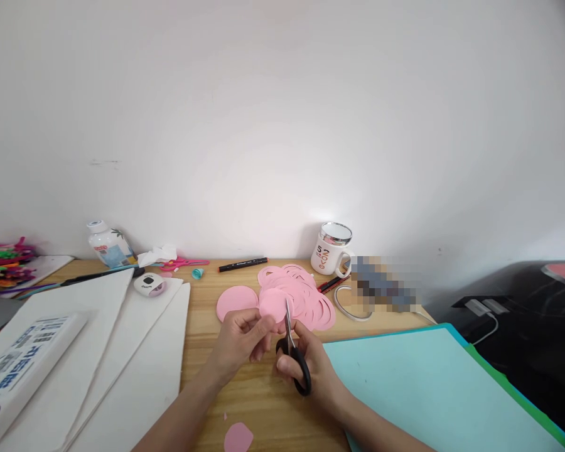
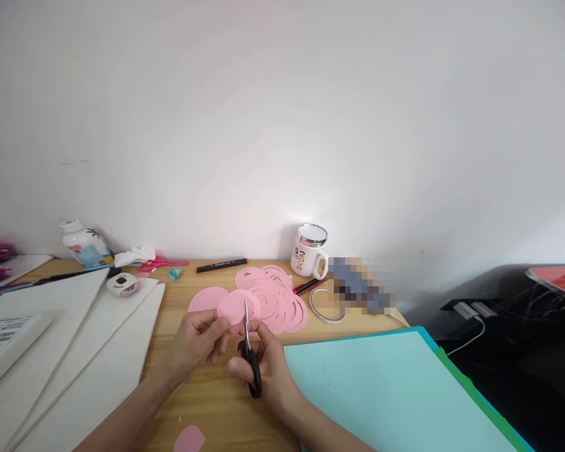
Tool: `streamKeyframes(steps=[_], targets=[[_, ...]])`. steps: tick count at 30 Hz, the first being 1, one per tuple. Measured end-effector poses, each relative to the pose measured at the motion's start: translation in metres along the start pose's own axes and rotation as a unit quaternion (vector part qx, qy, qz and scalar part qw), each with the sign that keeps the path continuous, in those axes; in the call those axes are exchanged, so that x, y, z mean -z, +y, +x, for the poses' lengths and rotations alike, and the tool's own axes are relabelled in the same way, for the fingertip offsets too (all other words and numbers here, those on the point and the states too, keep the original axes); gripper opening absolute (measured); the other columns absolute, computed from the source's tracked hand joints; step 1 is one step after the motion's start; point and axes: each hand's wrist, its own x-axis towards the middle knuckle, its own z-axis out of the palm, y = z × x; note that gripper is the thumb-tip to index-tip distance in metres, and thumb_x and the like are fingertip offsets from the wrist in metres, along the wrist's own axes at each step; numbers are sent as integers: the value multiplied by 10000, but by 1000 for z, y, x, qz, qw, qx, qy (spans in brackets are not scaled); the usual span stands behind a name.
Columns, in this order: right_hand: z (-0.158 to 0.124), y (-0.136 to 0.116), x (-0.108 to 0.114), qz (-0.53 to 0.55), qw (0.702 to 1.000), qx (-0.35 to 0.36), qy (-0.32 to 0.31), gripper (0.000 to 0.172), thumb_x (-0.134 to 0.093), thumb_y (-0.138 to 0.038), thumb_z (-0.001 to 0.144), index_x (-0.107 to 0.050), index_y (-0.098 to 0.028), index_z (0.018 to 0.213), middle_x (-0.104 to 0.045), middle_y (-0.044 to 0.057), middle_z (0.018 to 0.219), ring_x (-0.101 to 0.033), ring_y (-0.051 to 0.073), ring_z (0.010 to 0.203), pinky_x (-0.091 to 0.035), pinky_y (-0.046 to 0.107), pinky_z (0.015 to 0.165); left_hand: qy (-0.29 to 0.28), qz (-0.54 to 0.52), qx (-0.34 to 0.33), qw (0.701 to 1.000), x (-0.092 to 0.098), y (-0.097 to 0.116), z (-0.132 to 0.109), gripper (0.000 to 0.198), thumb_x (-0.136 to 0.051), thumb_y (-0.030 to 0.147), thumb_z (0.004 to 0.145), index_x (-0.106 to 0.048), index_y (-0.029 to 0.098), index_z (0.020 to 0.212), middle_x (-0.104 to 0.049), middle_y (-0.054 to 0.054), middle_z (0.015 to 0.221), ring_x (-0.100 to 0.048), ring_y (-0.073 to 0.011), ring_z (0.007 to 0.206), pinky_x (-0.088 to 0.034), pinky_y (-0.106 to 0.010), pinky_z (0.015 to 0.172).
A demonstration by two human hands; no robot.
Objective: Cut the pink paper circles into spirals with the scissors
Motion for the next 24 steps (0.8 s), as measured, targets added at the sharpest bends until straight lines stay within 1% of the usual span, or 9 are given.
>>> streamKeyframes(steps=[3, 6, 9, 14, 16, 21, 24], targets=[[0, 2, -1, 6, 1000, 5, -5, 415, -689, -464, 690, -440, -193, 882, -464, -63, 583, -330, 66, 454, -260, 186, 421, -38, 3, 6, 999, -2, -1, 0, 437, -599, 520, 719, -554, 123, 542, -498, 29, 403, -404, -48, 308, -289, -156, 311], [0, 3, -3, 16, 1000, 6, -22, 418, -695, -468, 682, -435, -201, 874, -545, -27, 653, -392, 81, 479, -296, 198, 442, -30, 0, 11, 1000, -4, -2, 0, 457, -564, 547, 734, -561, 126, 556, -501, 27, 398, -391, -48, 298, -290, -159, 302], [1, 1, -6, 22, 999, 13, -27, 405, -701, -461, 684, -439, -208, 861, -561, -19, 661, -433, 98, 512, -307, 205, 464, -18, 0, 21, 1000, -3, -1, 0, 428, -583, 531, 723, -581, 127, 581, -489, 38, 375, -375, -49, 285, -285, -158, 293], [4, -7, -7, 36, 998, 29, -33, 417, -711, -468, 681, -450, -213, 884, -570, -11, 669, -524, 145, 623, -337, 232, 542, -46, 11, 23, 999, -2, 1, 1, 411, -606, 478, 720, -567, 127, 509, -467, 38, 340, -372, -48, 285, -285, -156, 303], [4, -8, -7, 34, 998, 32, -34, 419, -712, -472, 680, -450, -212, 879, -564, -14, 662, -509, 139, 608, -323, 229, 531, -48, 12, 18, 999, -1, 0, 0, 392, -613, 456, 721, -572, 127, 511, -466, 40, 338, -371, -48, 282, -286, -157, 304], [3, -6, -6, 21, 999, 27, -30, 401, -699, -462, 695, -458, -199, 879, -531, -29, 655, -367, 88, 508, -251, 212, 471, -44, 5, 15, 999, -1, -2, 0, 366, -616, 436, 726, -577, 127, 533, -471, 43, 344, -376, -48, 282, -281, -154, 302], [2, -3, -4, 13, 999, 24, -29, 413, -694, -471, 692, -452, -197, 883, -506, -42, 623, -317, 80, 490, -225, 206, 449, -41, 6, 18, 999, -1, -1, 0, 380, -603, 455, 732, -580, 126, 543, -471, 44, 344, -377, -48, 283, -282, -153, 300]])
